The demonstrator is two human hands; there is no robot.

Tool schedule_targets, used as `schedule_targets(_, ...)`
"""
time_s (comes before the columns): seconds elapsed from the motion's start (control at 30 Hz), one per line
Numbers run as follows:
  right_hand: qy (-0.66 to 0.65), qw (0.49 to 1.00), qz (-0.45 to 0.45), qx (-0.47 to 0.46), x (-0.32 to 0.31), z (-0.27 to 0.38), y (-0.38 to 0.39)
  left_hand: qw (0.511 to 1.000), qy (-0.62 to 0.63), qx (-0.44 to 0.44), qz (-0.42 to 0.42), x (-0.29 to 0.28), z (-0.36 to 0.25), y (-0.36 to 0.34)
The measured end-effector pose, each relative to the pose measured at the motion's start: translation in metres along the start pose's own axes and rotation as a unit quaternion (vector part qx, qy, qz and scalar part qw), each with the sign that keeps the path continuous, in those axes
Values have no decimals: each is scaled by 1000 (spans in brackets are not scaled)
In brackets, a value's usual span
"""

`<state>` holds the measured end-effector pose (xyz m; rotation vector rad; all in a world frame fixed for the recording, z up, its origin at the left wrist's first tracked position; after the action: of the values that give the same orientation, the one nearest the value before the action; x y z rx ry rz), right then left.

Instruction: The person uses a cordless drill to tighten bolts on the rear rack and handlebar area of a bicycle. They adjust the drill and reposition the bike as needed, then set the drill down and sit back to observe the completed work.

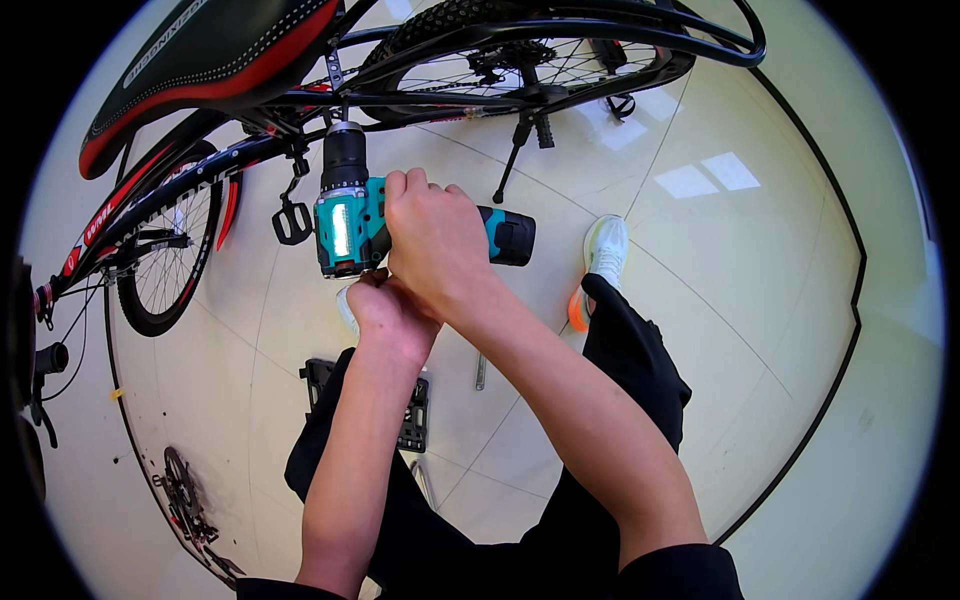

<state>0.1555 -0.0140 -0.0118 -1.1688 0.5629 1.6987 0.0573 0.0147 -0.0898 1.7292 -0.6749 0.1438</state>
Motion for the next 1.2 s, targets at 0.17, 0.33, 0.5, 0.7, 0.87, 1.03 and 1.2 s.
schedule_targets(0.17, 3, 1000, 4, -2, 0, 1, 0, 1000, -8, 1, 6, -1, 0, -1)
schedule_targets(0.33, 5, 1000, 12, -5, -1, 1, 0, 1000, 0, -8, 10, 1, 3, -2)
schedule_targets(0.5, 6, 1000, 18, 0, 2, -1, -1, 1000, 6, -9, 16, 5, 3, -3)
schedule_targets(0.7, 4, 999, 45, 4, 4, -4, -4, 999, 42, -7, 13, 6, 6, -7)
schedule_targets(0.87, 5, 999, 50, -1, 7, -8, -5, 998, 50, -9, 22, 10, 9, -11)
schedule_targets(1.03, 0, 998, 60, -3, 8, -10, -6, 997, 73, -23, 25, 15, 13, -11)
schedule_targets(1.2, 7, 998, 67, -2, 9, -10, -7, 998, 65, -22, 14, 14, 13, -12)
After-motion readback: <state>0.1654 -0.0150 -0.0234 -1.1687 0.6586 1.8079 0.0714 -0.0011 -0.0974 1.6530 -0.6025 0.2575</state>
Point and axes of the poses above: each hand's wrist, its own y-axis away from the middle knuckle, its own x-axis out of the palm, z = x × y, the point moved 10 cm from there along -y, towards the middle knuckle, and after that the axes turned 3 degrees about y, right-handed, at the moved point
